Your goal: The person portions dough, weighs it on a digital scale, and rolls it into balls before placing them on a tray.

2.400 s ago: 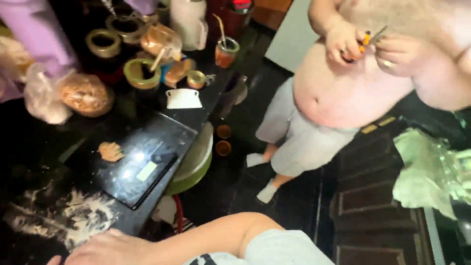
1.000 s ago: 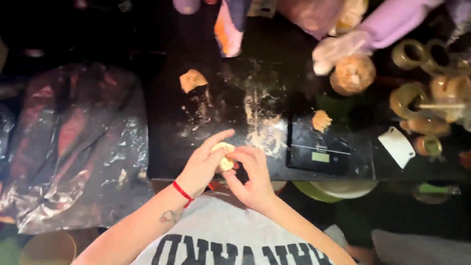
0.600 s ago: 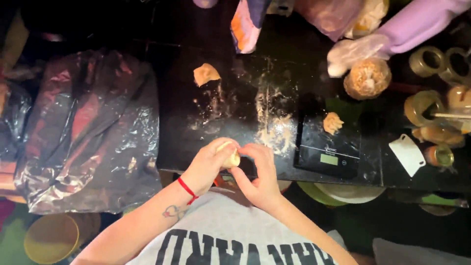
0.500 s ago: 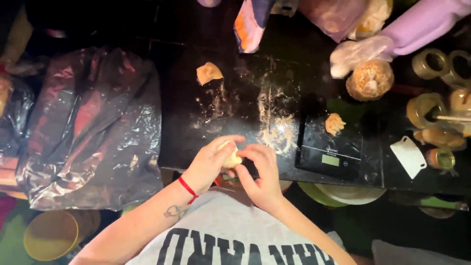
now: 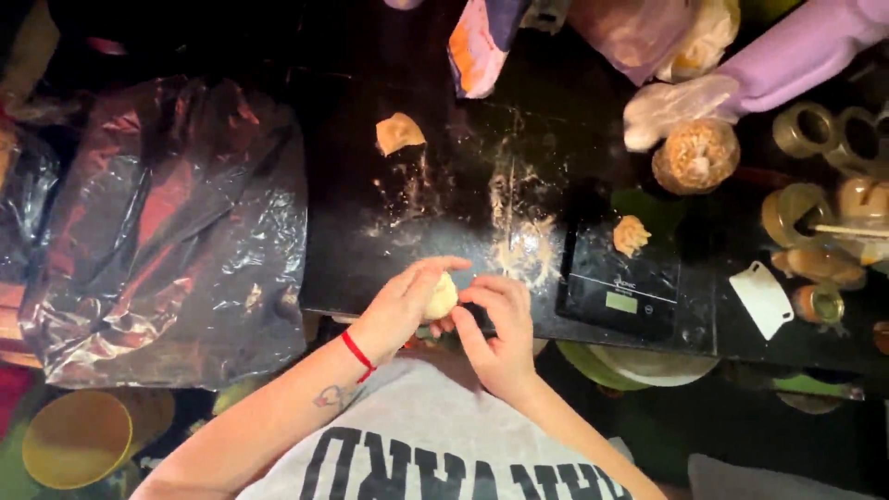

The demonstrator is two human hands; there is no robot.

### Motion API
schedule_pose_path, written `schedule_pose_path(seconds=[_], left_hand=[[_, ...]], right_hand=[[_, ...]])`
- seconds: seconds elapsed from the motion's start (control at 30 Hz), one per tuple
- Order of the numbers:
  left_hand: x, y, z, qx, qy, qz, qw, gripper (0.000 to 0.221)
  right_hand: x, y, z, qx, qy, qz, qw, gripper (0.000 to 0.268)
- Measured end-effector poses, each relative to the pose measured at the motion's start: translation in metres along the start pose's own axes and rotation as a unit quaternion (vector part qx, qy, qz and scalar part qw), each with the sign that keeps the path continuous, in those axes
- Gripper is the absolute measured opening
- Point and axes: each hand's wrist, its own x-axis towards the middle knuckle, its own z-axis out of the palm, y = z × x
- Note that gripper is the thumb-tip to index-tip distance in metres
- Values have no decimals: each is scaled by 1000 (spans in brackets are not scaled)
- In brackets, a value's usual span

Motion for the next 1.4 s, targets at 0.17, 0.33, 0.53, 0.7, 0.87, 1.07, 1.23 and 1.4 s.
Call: schedule_pose_path(seconds=[0.17,0.33,0.53,0.7,0.87,1.07,1.23,1.4], left_hand=[[23,-43,-12,61,-55,15,996,29],[18,-29,-5,27,-20,22,999,33],[20,-35,-2,31,-130,60,989,35],[6,-6,4,1,-19,168,986,46],[-7,6,10,40,-7,185,982,34],[-3,11,-15,209,-84,278,934,56],[-7,11,-25,147,-117,239,953,100],[3,-16,-25,184,-89,265,942,35]], right_hand=[[0,-4,-5,-22,11,9,1000,18],[0,-6,-8,-19,8,2,1000,26],[1,-10,-12,-48,-16,24,998,24],[0,-13,-7,261,8,300,917,39],[-2,-12,12,492,-42,359,792,48],[-9,5,17,517,-35,389,762,43],[-17,11,20,515,-55,443,732,44],[-17,5,22,527,-93,462,708,50]])
